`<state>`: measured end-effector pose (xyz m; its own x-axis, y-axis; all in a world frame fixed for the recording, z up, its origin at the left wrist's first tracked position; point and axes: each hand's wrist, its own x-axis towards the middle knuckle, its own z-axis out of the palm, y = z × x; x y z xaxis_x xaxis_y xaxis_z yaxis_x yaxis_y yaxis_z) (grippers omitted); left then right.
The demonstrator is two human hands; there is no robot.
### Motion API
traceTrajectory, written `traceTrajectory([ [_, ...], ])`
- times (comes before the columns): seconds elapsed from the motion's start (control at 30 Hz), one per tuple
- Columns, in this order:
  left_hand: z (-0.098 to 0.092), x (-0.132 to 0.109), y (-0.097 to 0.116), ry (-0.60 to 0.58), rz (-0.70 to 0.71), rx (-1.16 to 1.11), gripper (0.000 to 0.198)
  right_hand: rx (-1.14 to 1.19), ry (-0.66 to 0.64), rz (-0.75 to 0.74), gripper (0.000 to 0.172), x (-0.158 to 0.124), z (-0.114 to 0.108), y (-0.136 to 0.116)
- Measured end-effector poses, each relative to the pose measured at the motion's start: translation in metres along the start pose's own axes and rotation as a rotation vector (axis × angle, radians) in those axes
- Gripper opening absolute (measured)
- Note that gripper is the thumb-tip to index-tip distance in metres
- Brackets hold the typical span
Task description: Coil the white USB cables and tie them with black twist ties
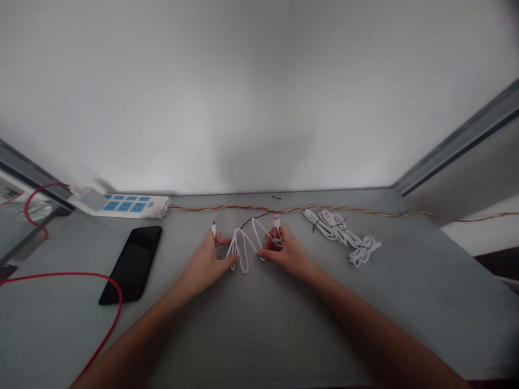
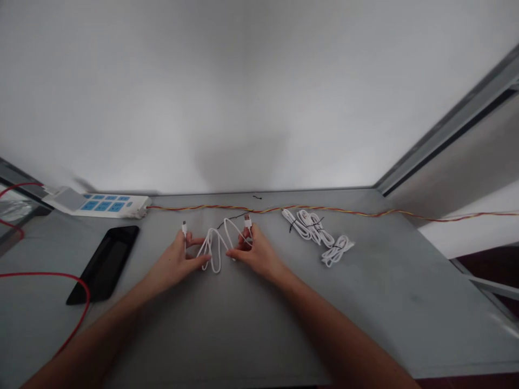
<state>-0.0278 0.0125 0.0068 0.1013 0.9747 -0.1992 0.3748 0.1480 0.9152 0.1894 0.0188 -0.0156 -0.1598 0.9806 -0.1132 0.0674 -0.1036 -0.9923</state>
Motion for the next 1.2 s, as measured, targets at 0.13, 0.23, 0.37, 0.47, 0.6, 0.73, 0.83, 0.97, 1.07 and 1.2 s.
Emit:
traceTrajectory([
  [0.13, 0.002, -0.001, 0.004, -0.078, 0.066, -0.011, 0.033, 0.038, -0.033, 0.013, 0.052, 0.001, 0.002, 0.005],
  [0.23, 0.003, -0.002, 0.009, -0.125, 0.005, -0.082, 0.04, 0.026, -0.1, 0.051, 0.05, 0.002, 0.001, 0.005],
  [0.37, 0.005, -0.003, 0.008, -0.147, 0.022, -0.118, 0.059, 0.115, -0.166, 0.056, 0.051, 0.001, 0.002, 0.001],
  [0.47, 0.008, -0.003, 0.004, -0.17, 0.052, -0.121, 0.047, 0.154, -0.218, 0.093, 0.055, -0.002, 0.005, -0.003],
  [0.6, 0.014, -0.003, 0.002, -0.216, 0.015, -0.185, 0.036, 0.118, -0.223, 0.103, 0.053, -0.005, 0.008, -0.004],
  [0.73, 0.017, -0.003, 0.001, -0.163, -0.029, -0.268, 0.04, 0.117, -0.127, 0.062, 0.05, -0.002, 0.005, -0.003],
  [0.83, 0.018, -0.003, 0.001, -0.119, -0.051, -0.326, 0.044, 0.165, -0.07, 0.038, 0.053, 0.0, 0.003, -0.001],
  [0.97, 0.018, -0.005, 0.003, -0.14, -0.03, -0.338, 0.051, 0.163, -0.057, 0.062, 0.054, -0.002, 0.006, -0.002],
  [1.07, 0.02, -0.007, 0.003, -0.208, 0.006, -0.292, 0.055, 0.149, -0.103, 0.098, 0.055, -0.006, 0.011, -0.006],
  [1.2, 0.023, -0.009, 0.001, -0.23, 0.014, -0.276, 0.056, 0.143, -0.097, 0.101, 0.055, -0.01, 0.016, -0.008],
])
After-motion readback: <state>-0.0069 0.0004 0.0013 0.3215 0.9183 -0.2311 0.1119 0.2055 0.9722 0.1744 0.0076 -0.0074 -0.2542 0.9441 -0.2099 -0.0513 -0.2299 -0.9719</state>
